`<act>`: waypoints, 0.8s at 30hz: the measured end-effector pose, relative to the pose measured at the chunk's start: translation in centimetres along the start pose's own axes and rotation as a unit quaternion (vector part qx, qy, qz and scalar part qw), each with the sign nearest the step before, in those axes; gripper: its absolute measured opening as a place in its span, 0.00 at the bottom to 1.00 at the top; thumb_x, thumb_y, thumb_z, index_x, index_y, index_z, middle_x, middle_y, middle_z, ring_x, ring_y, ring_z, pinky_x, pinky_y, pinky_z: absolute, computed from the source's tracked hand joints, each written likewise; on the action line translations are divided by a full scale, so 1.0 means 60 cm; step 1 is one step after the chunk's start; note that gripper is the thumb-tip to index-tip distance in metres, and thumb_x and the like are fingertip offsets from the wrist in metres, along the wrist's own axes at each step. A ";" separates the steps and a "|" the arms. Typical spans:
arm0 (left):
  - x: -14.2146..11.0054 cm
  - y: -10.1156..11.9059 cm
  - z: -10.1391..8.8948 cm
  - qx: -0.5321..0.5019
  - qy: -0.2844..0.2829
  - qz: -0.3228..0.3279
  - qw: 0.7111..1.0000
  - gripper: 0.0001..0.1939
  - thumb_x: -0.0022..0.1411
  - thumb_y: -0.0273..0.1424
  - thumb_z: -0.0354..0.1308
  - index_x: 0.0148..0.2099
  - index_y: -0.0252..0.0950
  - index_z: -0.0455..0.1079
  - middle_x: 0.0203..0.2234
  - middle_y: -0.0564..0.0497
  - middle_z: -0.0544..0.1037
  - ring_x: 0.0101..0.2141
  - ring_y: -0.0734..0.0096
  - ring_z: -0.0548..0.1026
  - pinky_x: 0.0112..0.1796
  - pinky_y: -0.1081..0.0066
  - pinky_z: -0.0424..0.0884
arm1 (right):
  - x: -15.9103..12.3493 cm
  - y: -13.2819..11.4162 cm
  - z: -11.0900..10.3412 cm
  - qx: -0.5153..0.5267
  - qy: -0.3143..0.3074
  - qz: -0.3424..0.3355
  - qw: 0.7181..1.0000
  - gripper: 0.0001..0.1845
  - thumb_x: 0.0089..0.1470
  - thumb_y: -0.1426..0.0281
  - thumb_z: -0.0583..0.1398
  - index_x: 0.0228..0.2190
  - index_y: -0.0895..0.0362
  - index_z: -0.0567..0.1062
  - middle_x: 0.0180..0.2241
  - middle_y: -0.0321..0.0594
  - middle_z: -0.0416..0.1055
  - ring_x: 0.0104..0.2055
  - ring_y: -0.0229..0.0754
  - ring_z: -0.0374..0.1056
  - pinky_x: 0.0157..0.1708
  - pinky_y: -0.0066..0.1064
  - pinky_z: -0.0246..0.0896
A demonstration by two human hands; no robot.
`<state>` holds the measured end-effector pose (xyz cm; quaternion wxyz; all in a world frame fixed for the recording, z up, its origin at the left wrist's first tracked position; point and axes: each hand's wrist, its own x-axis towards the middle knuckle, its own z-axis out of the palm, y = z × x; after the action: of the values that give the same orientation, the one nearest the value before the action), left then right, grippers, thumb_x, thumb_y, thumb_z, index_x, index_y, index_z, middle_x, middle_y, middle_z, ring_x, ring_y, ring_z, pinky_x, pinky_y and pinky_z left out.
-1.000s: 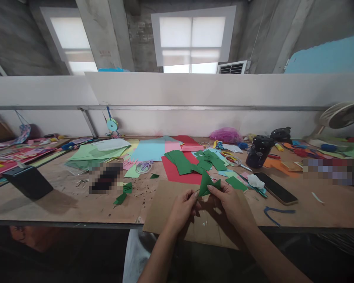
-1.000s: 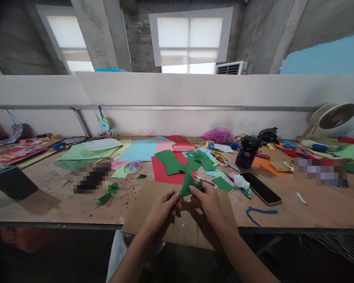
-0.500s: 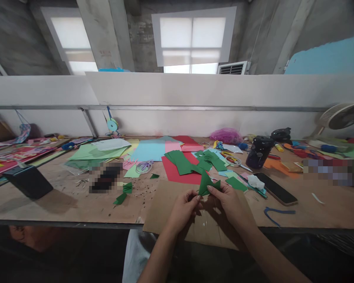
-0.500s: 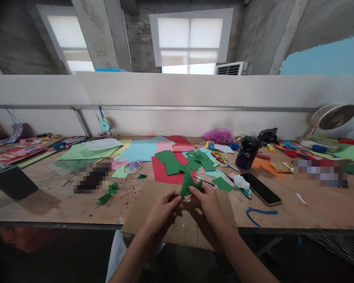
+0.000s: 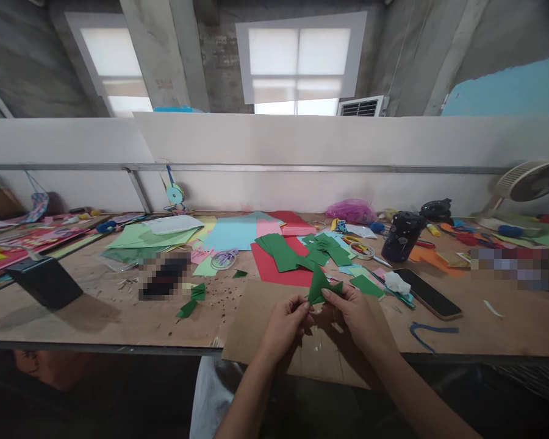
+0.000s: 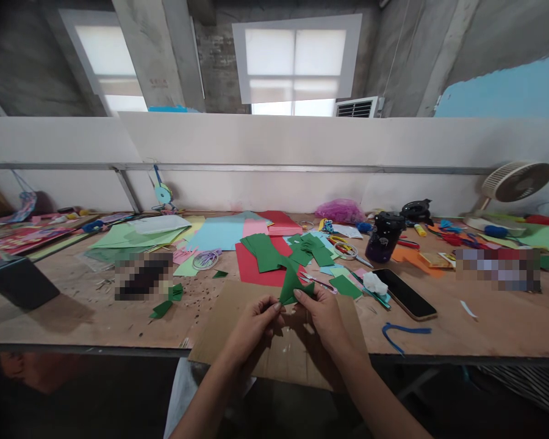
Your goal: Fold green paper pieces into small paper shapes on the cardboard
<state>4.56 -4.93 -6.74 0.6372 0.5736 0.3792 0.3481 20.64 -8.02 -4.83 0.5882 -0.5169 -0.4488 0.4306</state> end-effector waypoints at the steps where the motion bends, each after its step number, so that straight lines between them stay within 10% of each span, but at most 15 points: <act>1: 0.000 -0.001 0.000 -0.001 -0.002 0.000 1.000 0.18 0.56 0.47 0.56 0.35 0.35 0.66 0.21 0.54 0.72 0.16 0.79 0.64 0.17 0.78 0.56 | 0.000 0.000 0.000 -0.002 0.002 0.001 1.000 0.15 0.46 0.58 0.64 0.25 0.57 0.72 0.21 0.34 0.69 0.22 0.37 0.62 0.23 0.28 0.58; 24: 0.005 -0.005 0.004 -0.009 0.030 0.034 0.999 0.15 0.55 0.42 0.58 0.31 0.34 0.65 0.17 0.56 0.68 0.15 0.79 0.62 0.18 0.77 0.58 | -0.018 -0.031 0.022 -0.060 -0.071 0.026 0.995 0.09 0.44 0.61 0.64 0.26 0.53 0.77 0.24 0.37 0.75 0.24 0.41 0.67 0.24 0.30 0.59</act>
<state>4.88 -4.82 -7.07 0.6181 0.5698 0.3754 0.3902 19.17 -8.96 -2.98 0.5113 -0.5312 -0.5006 0.4537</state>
